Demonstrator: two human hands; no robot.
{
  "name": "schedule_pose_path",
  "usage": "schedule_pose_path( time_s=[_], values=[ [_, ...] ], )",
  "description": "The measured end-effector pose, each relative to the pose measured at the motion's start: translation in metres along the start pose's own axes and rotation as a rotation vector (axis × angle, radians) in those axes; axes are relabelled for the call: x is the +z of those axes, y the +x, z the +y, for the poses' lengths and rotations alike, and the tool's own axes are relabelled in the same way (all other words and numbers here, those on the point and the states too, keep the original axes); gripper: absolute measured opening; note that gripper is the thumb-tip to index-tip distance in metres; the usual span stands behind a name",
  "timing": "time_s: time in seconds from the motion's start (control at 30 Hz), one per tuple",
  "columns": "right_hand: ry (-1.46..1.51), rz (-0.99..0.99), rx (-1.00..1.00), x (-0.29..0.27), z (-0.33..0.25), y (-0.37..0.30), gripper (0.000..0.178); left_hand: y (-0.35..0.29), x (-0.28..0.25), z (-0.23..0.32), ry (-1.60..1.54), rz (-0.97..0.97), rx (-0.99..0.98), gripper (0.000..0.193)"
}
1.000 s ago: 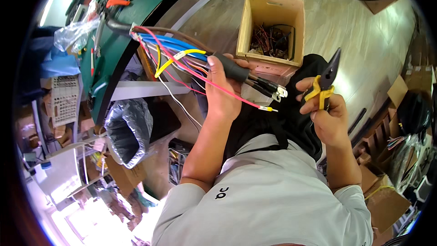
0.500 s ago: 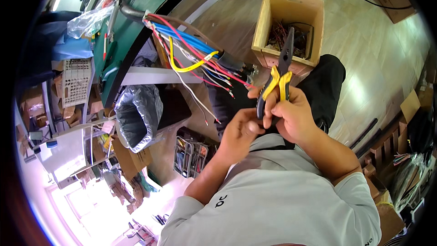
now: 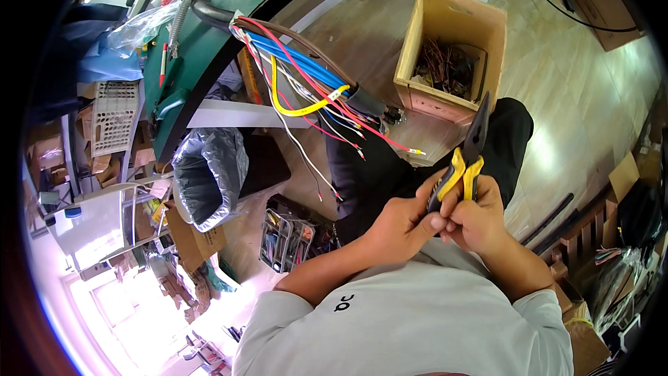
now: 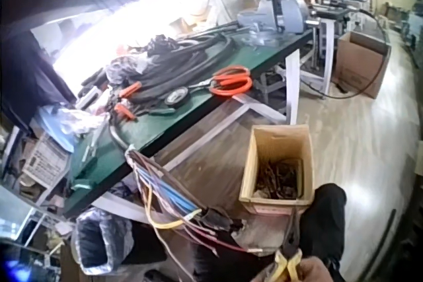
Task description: The person assembles a large multi-colored wiring harness by hand, using a wire tool to strip and secure individual wires within the bundle while sitting at a workbench.
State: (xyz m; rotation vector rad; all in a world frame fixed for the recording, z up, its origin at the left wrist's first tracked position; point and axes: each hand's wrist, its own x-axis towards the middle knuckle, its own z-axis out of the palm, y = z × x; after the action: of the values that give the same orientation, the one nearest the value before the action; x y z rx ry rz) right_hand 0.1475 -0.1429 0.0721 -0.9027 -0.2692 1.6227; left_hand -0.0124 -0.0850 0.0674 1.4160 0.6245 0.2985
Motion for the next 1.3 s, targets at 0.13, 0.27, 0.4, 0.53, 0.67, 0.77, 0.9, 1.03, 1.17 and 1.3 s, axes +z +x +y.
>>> schedule_pose_path(
  time_s=[0.13,0.27,0.4,0.53,0.67,0.77,0.9,1.03,1.17,1.3],
  values=[
    [-0.206,0.015,0.161,-0.006,-0.032,-0.005,0.012,-0.012,-0.019,-0.004,0.194,0.111,-0.049,0.039],
    [-0.289,-0.241,0.005,-0.031,-0.025,0.000,0.022,-0.007,-0.037,-0.004,0.356,-0.039,0.177,0.036],
    [0.051,-0.423,-0.079,-0.013,-0.016,0.005,0.036,0.005,-0.031,0.003,0.197,-0.036,-0.014,0.038],
    [-0.040,-0.273,-0.060,-0.023,-0.016,0.008,0.030,0.008,-0.041,-0.030,0.139,0.131,0.060,0.039],
    [-0.318,-0.143,-0.157,-0.038,-0.025,0.010,0.027,0.025,-0.059,-0.062,-0.037,0.642,-0.094,0.032],
    [-0.648,-0.146,-0.164,-0.051,-0.024,0.019,0.027,0.048,-0.069,-0.078,-0.137,0.754,0.016,0.023],
    [-0.752,-0.046,-0.213,-0.057,-0.009,0.024,0.020,0.071,-0.081,-0.079,-0.203,0.720,0.103,0.033],
    [-0.987,0.047,-0.269,-0.060,-0.001,0.026,0.010,0.095,-0.084,-0.090,-0.228,0.722,0.122,0.043],
    [-1.115,0.079,-0.249,-0.050,0.001,0.027,0.013,0.103,-0.084,-0.084,-0.203,0.639,0.130,0.049],
    [-1.207,0.081,-0.302,-0.054,0.002,0.023,0.024,0.095,-0.070,-0.062,-0.264,0.460,0.222,0.055]
  ],
)
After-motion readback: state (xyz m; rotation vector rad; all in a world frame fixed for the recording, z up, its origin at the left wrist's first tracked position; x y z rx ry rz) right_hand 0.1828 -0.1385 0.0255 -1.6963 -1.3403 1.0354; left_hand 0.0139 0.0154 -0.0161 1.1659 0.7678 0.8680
